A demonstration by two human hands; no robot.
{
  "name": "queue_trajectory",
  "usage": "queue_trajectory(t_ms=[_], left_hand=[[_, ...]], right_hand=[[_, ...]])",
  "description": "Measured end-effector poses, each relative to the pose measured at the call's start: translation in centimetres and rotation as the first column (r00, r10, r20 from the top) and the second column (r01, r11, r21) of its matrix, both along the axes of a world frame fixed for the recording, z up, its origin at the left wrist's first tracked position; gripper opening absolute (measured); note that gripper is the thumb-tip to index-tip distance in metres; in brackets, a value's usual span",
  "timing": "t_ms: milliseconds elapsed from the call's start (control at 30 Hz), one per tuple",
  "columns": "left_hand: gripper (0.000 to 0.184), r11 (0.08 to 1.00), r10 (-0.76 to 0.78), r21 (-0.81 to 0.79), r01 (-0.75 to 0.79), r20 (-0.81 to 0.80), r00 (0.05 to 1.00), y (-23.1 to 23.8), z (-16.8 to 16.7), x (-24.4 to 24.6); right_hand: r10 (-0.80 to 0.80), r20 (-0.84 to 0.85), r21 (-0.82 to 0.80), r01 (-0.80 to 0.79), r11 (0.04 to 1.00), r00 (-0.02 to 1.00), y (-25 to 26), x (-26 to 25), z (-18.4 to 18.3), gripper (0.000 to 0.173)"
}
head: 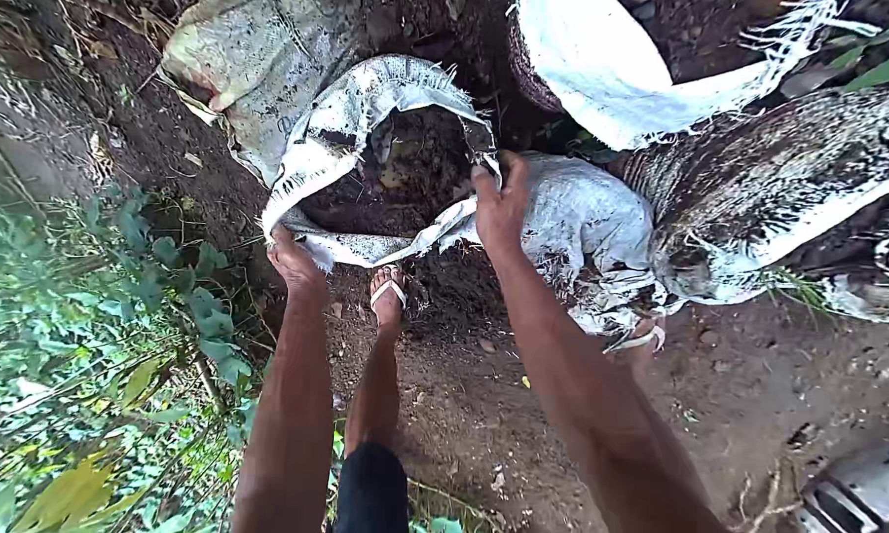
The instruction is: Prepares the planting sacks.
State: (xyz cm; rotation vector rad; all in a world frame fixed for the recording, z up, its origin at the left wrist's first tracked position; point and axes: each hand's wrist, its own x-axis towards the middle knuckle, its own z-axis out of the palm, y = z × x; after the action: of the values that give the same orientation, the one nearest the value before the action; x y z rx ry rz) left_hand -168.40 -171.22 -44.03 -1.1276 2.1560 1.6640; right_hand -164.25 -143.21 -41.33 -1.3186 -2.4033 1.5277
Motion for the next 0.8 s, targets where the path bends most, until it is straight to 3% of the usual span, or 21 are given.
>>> queue_trajectory(t_ms=[67,167,233,333,433,533,700,800], left_hand=[[0.046,0.992,0.049,0.118,-0.034,-0.131,0.990,1.2,-0.2,-1.6],[0.044,0.948,0.122,0.314,-0.046,-0.227,0.966,2.0,-0.3,-3.3],[0.046,0.863,0.188,0.504,-0.041,-0.245,0.951,1.7,-0.2,-3.7],[0.054,0.684,0.294,0.728,-0.059,-0.201,0.935,0.5,-0.2,-3.1],[0.050,0.663,0.379,0.731,-0.160,-0.143,0.914,0.5,-0.4,-2.8],[0.046,0.693,0.348,0.691,-0.206,-0.071,0.935,-0.6,-0.2,-1.7],[0.045,0.750,0.312,0.625,-0.217,-0.045,0.949,-2.5,-0.8,0.7],[0.048,0.851,0.219,0.486,-0.198,0.014,0.976,-4.2,-2.0,1.1]], right_hand=[[-0.183,-0.004,-0.134,0.181,0.974,0.983,-1.1,-1.1,-1.4,0.057],[-0.330,-0.105,-0.095,0.321,0.942,0.938,-1.3,-3.0,-2.7,0.040],[-0.383,-0.239,-0.135,0.360,0.923,0.892,-1.0,-5.1,-2.8,0.042],[-0.510,-0.294,-0.392,0.385,0.835,0.808,-1.5,-6.4,-2.7,0.046],[-0.670,-0.331,-0.598,0.402,0.693,0.664,-2.2,-6.8,-2.9,0.046],[-0.774,-0.266,-0.532,0.583,0.615,0.575,-4.2,-6.9,-1.6,0.043],[-0.815,-0.090,-0.407,0.725,0.555,0.573,-6.1,-5.1,0.4,0.045],[-0.759,-0.085,-0.375,0.685,0.625,0.646,-8.4,-3.0,1.1,0.045]])
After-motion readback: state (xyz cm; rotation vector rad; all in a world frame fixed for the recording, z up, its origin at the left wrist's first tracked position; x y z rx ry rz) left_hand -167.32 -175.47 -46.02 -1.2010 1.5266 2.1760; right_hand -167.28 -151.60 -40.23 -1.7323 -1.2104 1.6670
